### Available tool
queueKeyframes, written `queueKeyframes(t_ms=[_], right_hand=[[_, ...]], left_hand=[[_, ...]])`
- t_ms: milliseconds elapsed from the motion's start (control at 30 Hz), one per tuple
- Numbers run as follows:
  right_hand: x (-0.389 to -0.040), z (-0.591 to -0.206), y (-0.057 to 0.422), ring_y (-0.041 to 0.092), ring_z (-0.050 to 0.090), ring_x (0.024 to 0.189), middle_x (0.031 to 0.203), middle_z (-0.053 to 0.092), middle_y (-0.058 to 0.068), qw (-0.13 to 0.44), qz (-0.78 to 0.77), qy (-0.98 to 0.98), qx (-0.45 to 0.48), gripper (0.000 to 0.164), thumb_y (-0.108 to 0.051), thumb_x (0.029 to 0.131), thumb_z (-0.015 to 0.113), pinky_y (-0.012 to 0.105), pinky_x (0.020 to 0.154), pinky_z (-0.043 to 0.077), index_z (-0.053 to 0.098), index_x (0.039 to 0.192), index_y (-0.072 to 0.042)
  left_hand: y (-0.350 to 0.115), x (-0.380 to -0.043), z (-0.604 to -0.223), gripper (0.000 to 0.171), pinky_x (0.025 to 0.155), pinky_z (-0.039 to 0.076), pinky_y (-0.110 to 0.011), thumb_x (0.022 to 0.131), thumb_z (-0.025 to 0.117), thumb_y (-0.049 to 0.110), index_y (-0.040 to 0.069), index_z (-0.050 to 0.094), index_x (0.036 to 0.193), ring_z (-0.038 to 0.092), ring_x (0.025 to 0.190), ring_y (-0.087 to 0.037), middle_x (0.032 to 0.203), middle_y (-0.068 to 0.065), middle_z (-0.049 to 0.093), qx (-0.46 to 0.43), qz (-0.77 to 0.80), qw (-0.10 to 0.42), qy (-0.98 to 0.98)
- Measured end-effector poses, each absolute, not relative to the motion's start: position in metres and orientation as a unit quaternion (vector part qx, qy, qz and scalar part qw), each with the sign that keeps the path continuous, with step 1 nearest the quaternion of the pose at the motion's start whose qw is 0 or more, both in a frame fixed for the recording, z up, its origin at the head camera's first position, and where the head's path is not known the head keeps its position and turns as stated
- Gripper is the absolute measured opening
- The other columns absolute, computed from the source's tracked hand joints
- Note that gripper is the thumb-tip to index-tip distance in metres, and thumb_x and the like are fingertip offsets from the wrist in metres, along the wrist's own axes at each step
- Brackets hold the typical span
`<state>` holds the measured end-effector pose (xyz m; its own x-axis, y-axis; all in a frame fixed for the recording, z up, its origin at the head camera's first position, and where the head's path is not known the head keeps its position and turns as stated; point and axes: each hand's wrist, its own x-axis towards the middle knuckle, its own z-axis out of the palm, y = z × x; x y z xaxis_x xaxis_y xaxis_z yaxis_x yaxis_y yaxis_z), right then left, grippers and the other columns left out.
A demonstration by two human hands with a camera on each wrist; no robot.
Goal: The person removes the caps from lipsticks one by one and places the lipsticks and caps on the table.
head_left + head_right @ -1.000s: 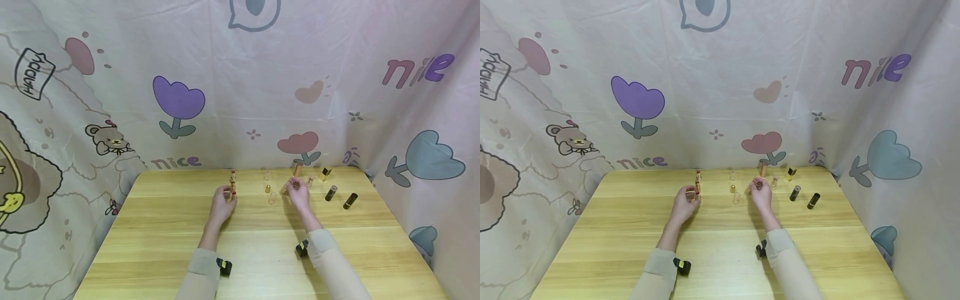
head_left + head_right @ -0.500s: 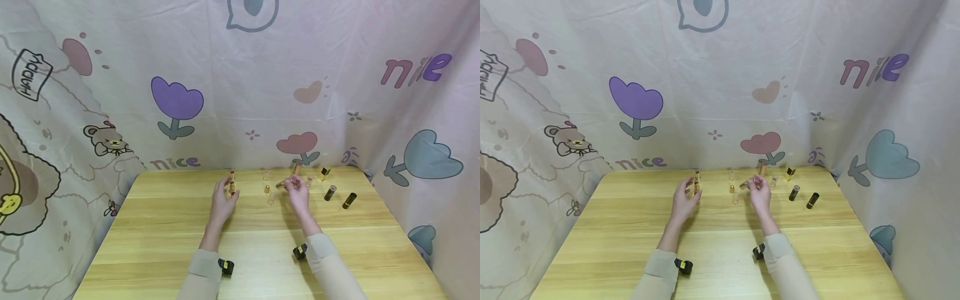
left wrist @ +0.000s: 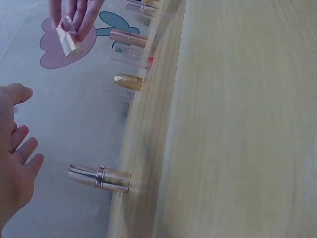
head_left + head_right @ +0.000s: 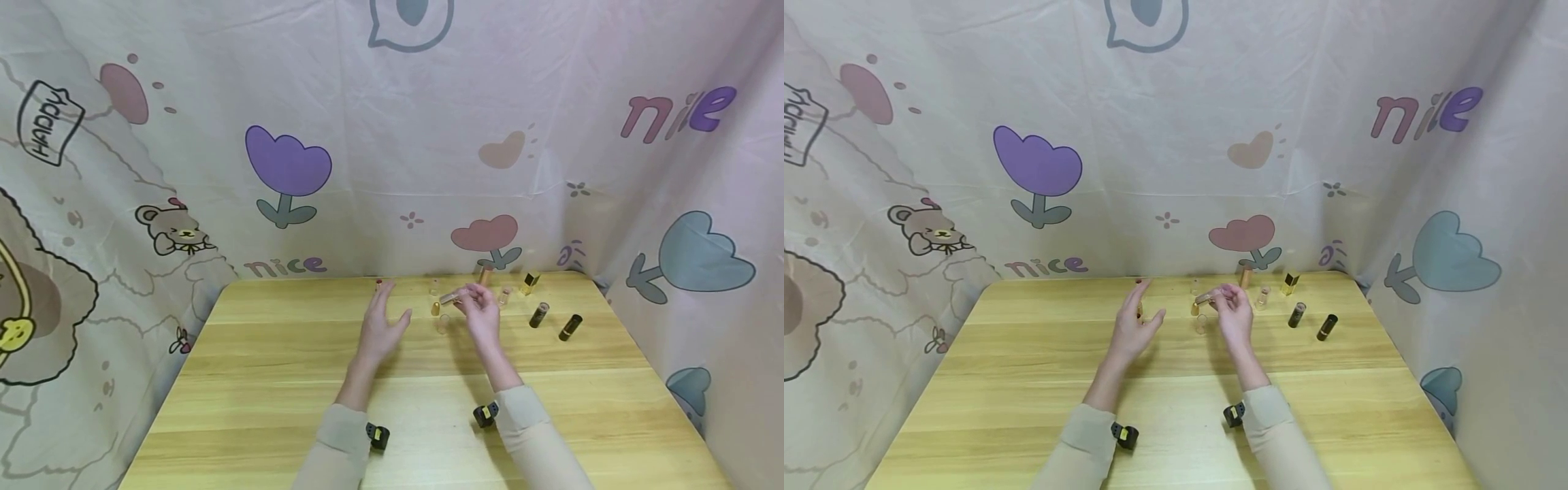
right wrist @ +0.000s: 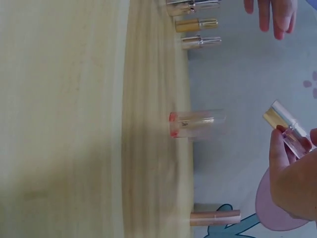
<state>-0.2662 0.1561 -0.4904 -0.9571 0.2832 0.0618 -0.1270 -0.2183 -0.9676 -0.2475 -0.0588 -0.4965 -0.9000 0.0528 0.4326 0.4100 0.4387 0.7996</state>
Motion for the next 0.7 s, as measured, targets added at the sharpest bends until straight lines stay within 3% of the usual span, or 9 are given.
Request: queueKeyframes(t_ms=[200,700], right_hand=[[-0.263,-0.485,0.15,0.011,0.069,0.093,0.108,0.065,0.01,0.126,0.782,-0.608,-0.051,0.033,0.002,0.099,0.065,0.029,0.092,0.061,0.053,0.127,0.014],[-0.256,-0.483,0.14,0.015,0.071,0.086,0.1,0.066,0.01,0.112,0.793,-0.599,-0.01,0.028,0.0,0.096,0.071,0.033,0.089,0.063,0.057,0.118,0.011]], left_hand=[[-0.052,-0.25,-0.495,0.075,0.123,0.035,-0.048,0.094,0.077,0.016,0.006,0.039,0.158,0.04,0.149,-0.033,0.163,-0.01,0.04,-0.169,-0.45,0.181,-0.858],[-0.039,-0.253,-0.492,0.075,0.119,0.042,-0.047,0.091,0.081,0.017,0.011,0.043,0.156,0.05,0.14,-0.033,0.156,-0.013,0.049,-0.195,-0.398,0.18,-0.878]])
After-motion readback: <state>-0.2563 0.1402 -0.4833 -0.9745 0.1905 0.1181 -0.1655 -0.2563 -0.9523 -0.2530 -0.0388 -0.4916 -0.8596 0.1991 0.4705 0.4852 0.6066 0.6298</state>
